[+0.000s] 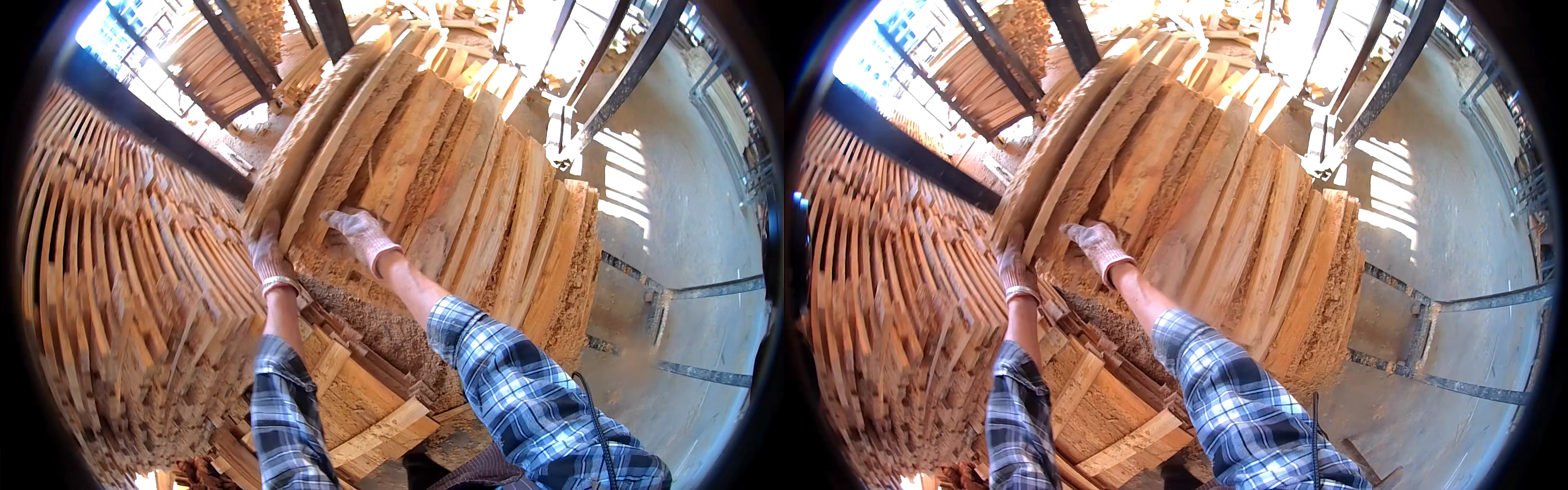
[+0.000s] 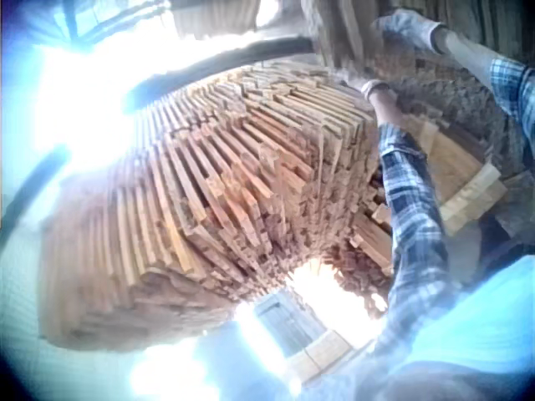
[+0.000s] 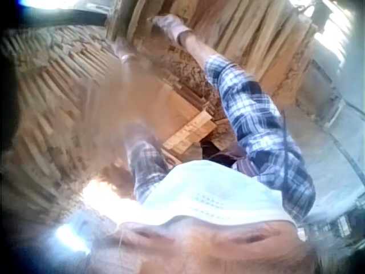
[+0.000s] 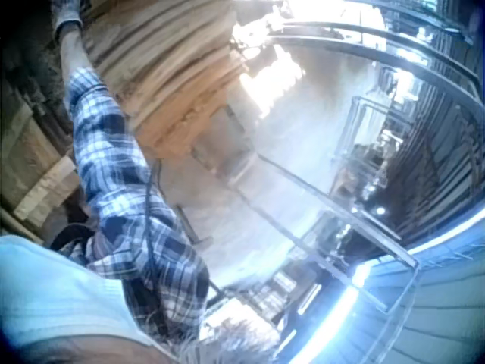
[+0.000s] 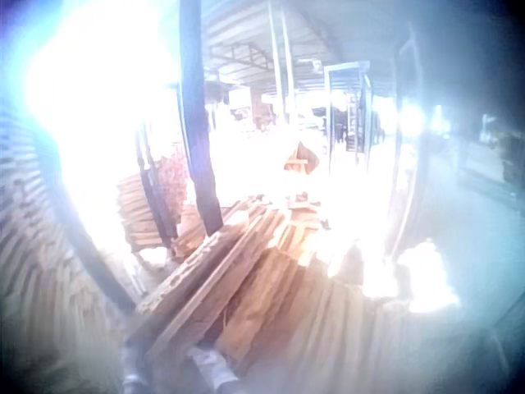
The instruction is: The person repeatedly picks up wooden planks from a large pile and stacks them onto a growing stack. They handle the planks with gloved hands, lifting and placing them one by one in a repetitive manner.
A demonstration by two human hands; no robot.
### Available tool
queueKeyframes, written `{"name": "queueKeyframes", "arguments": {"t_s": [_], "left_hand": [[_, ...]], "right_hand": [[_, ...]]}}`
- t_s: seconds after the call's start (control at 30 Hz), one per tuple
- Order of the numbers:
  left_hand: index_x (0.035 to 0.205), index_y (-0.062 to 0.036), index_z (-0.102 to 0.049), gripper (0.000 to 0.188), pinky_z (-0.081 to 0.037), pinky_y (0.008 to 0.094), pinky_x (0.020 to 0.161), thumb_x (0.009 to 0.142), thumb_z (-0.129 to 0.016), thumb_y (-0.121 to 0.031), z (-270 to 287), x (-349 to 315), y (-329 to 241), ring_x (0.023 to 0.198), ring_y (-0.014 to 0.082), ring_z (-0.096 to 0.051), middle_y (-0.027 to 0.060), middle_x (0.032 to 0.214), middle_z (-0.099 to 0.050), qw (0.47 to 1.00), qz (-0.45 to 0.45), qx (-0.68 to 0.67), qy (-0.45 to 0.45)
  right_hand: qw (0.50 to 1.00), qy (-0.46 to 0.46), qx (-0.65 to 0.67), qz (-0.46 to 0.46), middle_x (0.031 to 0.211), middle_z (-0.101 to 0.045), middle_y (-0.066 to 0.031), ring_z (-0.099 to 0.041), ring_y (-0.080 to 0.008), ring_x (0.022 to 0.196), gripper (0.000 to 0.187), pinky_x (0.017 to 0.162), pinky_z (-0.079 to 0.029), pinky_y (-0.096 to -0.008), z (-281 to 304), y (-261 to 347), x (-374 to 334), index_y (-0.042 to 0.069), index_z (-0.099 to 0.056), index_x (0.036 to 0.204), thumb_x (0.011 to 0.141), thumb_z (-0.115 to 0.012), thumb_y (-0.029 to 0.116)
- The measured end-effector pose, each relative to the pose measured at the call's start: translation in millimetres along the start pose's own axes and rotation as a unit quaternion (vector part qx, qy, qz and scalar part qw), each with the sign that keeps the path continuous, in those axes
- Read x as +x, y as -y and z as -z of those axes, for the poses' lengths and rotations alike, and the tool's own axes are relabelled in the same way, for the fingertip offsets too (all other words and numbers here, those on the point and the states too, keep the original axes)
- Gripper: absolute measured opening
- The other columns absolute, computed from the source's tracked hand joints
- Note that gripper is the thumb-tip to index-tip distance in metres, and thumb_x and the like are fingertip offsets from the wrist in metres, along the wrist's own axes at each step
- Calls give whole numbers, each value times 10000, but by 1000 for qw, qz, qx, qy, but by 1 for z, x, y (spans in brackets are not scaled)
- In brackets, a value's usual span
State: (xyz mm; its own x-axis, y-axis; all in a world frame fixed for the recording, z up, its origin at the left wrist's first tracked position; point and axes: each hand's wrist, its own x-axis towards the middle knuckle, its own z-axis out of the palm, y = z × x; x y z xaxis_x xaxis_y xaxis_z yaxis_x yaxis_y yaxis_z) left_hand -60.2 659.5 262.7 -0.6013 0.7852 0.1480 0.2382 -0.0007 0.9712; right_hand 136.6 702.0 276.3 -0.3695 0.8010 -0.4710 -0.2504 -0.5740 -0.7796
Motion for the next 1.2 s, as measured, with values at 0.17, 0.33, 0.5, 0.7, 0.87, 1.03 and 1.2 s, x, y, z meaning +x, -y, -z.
{"name": "queueKeyframes", "arguments": {"t_s": [0.17,0.33,0.5,0.7,0.87,1.03,1.2], "left_hand": [[1181,-56,-581,379,-493,334,855,822,-688,-114,-27,-16,-2,1011,250,-599,127,1087,-646,1000,-11,20,15],[1258,-73,-480,474,-471,357,1031,856,-679,-225,-79,-89,-79,1105,221,-552,105,1201,-575,993,-67,-44,-81],[1378,-93,-378,712,-502,369,987,784,-750,-219,-87,-157,-126,1189,219,-512,129,1344,-475,989,-138,-8,46],[1408,-74,-402,628,-522,300,840,876,-619,-327,-102,-131,-145,1129,198,-560,122,1326,-523,953,143,-17,266],[1356,10,-445,564,-461,283,939,954,-549,-371,-143,-101,-103,1123,198,-559,127,1297,-546,964,81,117,223],[1375,-9,-422,569,-476,317,949,938,-569,-342,-106,-147,-96,1166,203,-541,155,1309,-529,895,335,-205,212],[1443,-45,-306,745,-396,391,1064,925,-464,-556,-55,-253,-86,1272,260,-453,150,1406,-430,800,515,-271,149]], "right_hand": [[993,79,-86,11,1451,-401,-135,-454,-299,1283,460,1062,-403,-384,26,1,14,62,-475,1355,964,-528,297],[998,57,19,4,1348,-399,-156,-440,-286,1208,522,1008,-426,-393,28,46,-51,11,-395,1365,968,-502,334],[993,114,19,28,952,-646,-120,-641,-222,915,385,870,-535,-365,87,51,-112,16,-556,1148,981,-477,354],[977,-88,-191,20,1246,-540,-111,-508,-207,1161,398,989,-409,-332,184,-19,-65,38,-455,1313,994,-453,275],[986,-80,-144,24,1235,-529,-144,-526,-222,1067,495,869,-443,-282,140,-21,-81,56,-350,1430,1001,-424,292],[934,-135,-328,46,864,-604,-131,-528,-121,569,453,477,-486,-207,132,7,-155,-1,-446,1313,979,-482,303],[987,-122,-16,107,1270,-506,-251,-579,-227,968,725,957,-469,-404,139,2,-200,7,-398,1372,883,-573,512]]}}
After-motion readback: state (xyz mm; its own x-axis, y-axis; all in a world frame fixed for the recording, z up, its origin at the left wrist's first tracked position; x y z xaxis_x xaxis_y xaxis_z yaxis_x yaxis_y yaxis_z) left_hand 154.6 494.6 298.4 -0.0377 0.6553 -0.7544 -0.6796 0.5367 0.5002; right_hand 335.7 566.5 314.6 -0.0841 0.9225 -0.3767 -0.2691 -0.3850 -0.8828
